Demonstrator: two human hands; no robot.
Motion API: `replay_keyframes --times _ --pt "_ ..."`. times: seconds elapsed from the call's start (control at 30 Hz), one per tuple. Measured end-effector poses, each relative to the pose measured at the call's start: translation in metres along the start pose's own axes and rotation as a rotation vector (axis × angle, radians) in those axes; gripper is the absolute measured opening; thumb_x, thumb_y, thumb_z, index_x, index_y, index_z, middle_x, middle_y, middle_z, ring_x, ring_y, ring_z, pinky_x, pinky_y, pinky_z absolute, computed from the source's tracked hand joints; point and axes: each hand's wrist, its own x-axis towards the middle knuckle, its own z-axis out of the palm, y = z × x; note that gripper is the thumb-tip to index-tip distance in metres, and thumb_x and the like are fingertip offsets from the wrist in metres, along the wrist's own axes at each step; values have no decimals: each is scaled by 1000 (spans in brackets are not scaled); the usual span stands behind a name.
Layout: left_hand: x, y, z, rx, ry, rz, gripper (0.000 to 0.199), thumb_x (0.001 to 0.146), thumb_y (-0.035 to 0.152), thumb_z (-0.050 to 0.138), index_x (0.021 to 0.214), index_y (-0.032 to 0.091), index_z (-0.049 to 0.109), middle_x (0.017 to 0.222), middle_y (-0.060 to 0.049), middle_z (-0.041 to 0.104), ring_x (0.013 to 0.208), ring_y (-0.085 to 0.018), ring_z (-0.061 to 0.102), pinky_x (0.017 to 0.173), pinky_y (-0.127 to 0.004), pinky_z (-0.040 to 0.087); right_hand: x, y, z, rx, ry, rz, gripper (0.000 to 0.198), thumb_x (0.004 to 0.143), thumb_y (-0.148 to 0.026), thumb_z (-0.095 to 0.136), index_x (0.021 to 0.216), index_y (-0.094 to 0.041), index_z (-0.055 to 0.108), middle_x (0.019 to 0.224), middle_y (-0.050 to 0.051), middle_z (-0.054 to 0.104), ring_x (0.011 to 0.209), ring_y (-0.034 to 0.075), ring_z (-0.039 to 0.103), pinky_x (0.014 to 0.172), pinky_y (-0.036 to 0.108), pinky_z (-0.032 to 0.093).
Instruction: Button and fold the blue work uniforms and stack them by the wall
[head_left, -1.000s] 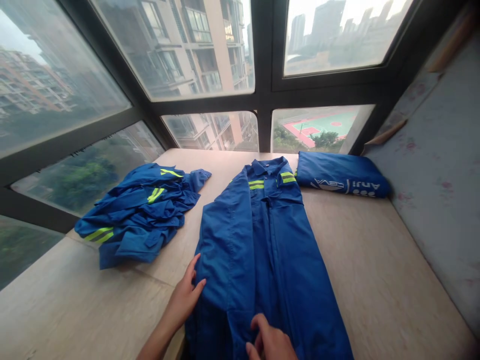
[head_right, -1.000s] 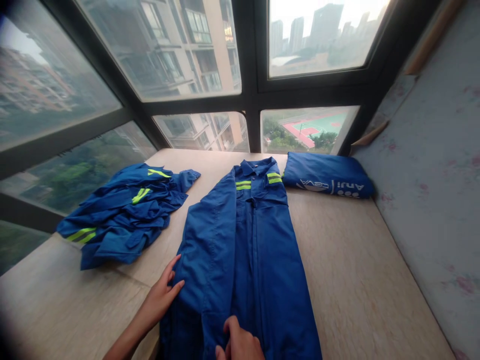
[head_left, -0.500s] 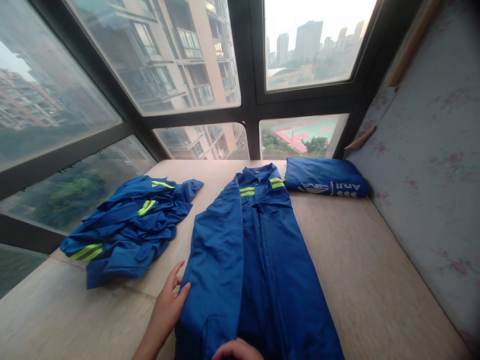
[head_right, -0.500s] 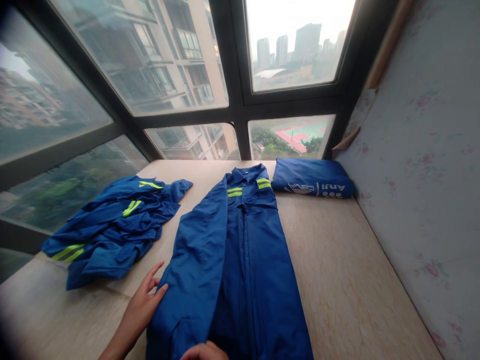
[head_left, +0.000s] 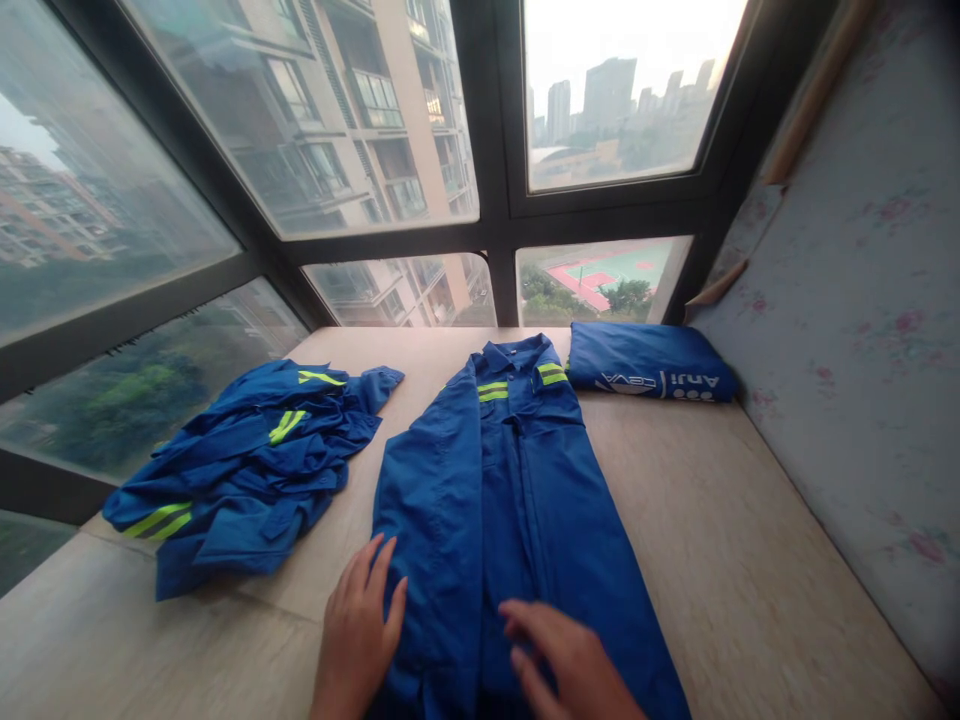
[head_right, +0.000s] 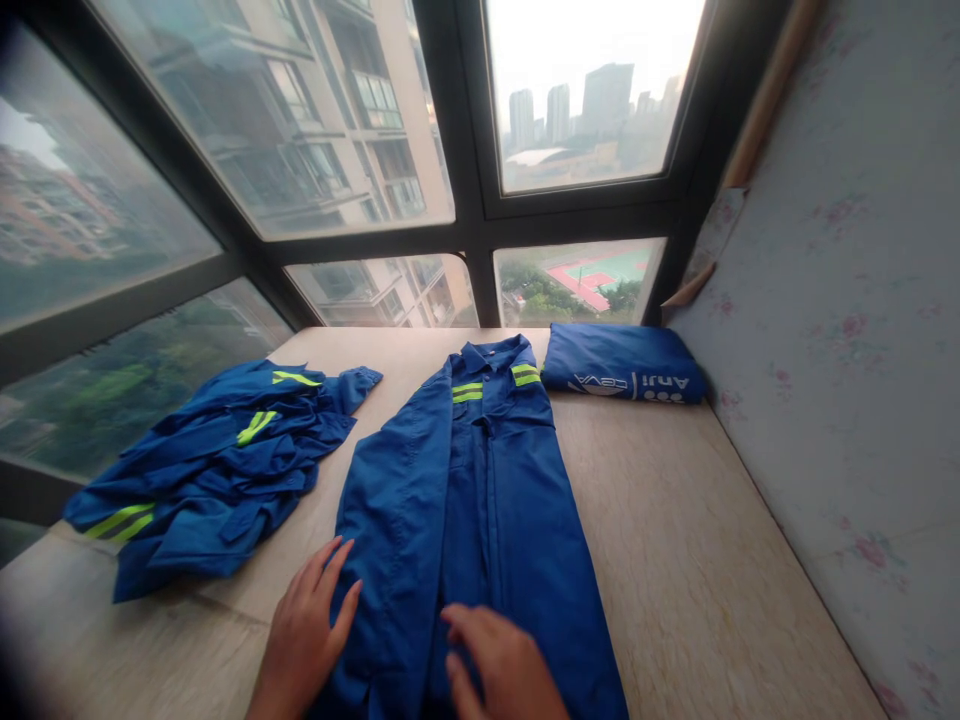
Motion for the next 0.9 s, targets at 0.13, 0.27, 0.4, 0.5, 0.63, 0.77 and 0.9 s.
replay_keyframes --times 0.13,0.27,0.4,0.5,0.63,0.77,0.9 --pt "45 41 18 4 -108 235 52 93 38 43 144 29 45 154 -6 38 144 -32 28 115 -53 24 74 28 -72 -444 278 -45 50 95 -31 39 143 -23 46 150 9 44 141 26 33 115 47 29" --pt "89 67 53 33 -181 239 58 92 45 45 148 31 37 159 -5 29 146 -37 20 115 -60 15 144 64 -87 -761 269 59 56 93 -40 45 147 -25 40 159 10 25 146 34 18 114 58 17" --pt "115 64 78 38 -217 182 60 93 50 43 149 30 37 159 -6 28 146 -38 18 114 -61 14 188 88 -88 -843 209 49 56 95 -46 41 147 -27 41 157 10 31 145 33 21 114 59 12" --pt "133 59 86 31 -193 163 60 93 51 41 148 29 37 159 -7 28 146 -37 18 115 -61 13 214 96 -97 -855 198 11 56 95 -48 40 147 -27 40 157 9 31 144 33 22 114 57 11" --pt "160 63 86 41 -190 157 59 94 52 40 146 26 42 156 -9 34 144 -37 24 114 -59 18 245 104 -110 -879 189 7 55 95 -48 39 147 -27 40 157 9 31 144 32 22 114 56 12" --pt "156 59 68 91 -139 117 54 93 42 45 143 20 46 152 -12 41 142 -34 30 115 -54 24 261 114 -118 -908 176 11 55 96 -49 38 147 -28 39 157 7 32 144 31 22 114 56 12" --pt "98 27 30 99 -72 -133 55 91 38 46 141 15 46 144 -17 47 132 -33 44 107 -49 38 262 122 -123 -896 168 5 55 96 -49 39 146 -26 40 156 7 34 144 30 23 115 54 13"
